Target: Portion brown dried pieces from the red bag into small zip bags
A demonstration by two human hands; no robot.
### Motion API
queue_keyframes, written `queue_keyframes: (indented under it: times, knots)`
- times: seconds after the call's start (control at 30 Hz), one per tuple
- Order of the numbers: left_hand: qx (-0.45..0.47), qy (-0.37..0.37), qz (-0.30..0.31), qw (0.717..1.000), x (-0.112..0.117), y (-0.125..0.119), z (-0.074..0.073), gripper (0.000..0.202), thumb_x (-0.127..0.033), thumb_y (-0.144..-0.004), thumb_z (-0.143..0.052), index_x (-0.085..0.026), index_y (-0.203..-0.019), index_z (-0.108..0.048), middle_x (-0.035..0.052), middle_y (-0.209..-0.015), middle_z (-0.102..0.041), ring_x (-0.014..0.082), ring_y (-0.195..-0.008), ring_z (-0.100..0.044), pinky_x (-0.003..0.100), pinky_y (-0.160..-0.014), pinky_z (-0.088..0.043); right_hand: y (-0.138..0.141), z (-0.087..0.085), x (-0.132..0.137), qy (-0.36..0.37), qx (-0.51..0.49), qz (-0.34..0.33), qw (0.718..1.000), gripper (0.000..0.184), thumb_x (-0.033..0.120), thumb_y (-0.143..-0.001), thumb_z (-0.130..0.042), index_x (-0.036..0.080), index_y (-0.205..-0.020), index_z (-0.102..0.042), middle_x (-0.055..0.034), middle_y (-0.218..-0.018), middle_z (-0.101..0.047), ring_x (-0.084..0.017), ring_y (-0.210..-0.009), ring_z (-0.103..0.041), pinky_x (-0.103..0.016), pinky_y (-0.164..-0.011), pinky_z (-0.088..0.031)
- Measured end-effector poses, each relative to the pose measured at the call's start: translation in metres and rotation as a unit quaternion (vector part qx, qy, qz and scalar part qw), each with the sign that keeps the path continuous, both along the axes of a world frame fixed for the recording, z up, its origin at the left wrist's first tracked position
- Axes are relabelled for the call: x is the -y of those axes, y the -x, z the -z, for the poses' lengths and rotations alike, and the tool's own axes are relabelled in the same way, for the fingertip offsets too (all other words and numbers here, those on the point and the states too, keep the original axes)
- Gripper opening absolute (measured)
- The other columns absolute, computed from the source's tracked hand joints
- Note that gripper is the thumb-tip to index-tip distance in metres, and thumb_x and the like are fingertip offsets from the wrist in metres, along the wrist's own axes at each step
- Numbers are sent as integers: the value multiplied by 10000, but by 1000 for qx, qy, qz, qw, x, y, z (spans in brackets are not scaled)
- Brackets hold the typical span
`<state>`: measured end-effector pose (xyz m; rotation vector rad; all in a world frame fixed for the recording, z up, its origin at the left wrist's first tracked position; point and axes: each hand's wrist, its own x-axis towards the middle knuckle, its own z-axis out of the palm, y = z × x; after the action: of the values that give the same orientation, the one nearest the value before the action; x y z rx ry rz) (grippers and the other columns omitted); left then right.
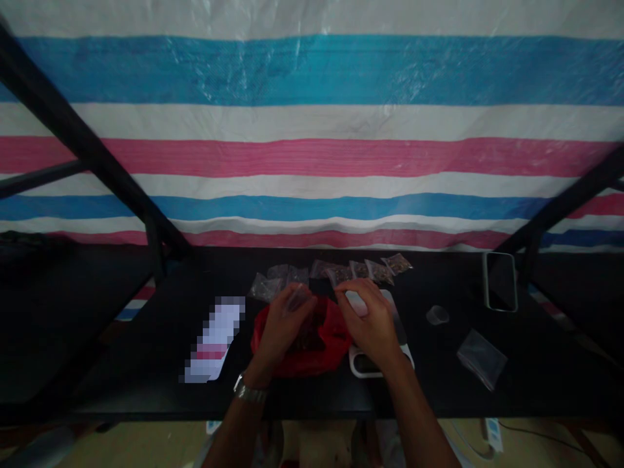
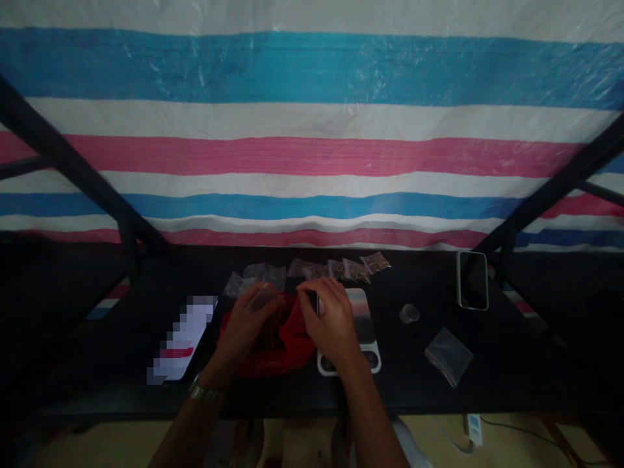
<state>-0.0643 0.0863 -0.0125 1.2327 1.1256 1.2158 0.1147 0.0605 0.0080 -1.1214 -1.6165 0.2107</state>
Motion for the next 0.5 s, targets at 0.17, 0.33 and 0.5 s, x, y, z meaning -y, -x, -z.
queue_keyframes:
  times: [0.17,0.33,0.5]
  knots:
    - [10,13,11,1000,0,1,-1,249,-371,-776,-823,-211,-843,-645,-38,-781,-632,124,-707,-583,230,-656,-461,0,1,-1,3,-2,0,1000,175,100,-948,-649,257,-960,-724,-17,-937,-779,-210,-918,-715,-349,-884,-522]
    - [17,27,28,999,3,1,1,282,-396,-770,-839,-209,-847,-643,-32,-770,-634,130,-670,-593,237,-614,-466,0,0,0,4,-3,2,1000,171,112,-947,-641,258,-952,-729,-19,-929,-784,-214,-912,-722,-354,-877,-521]
    - [10,6,-27,1000,-1,6,6,304,-469,-828,-788,-227,-933,-637,-29,-799,-635,141,-672,-612,250,-599,-489,-2,-2,0,8,-5,10,1000,167,120,-941,-631,259,-936,-724,-22,-916,-786,-215,-898,-724,-360,-871,-529]
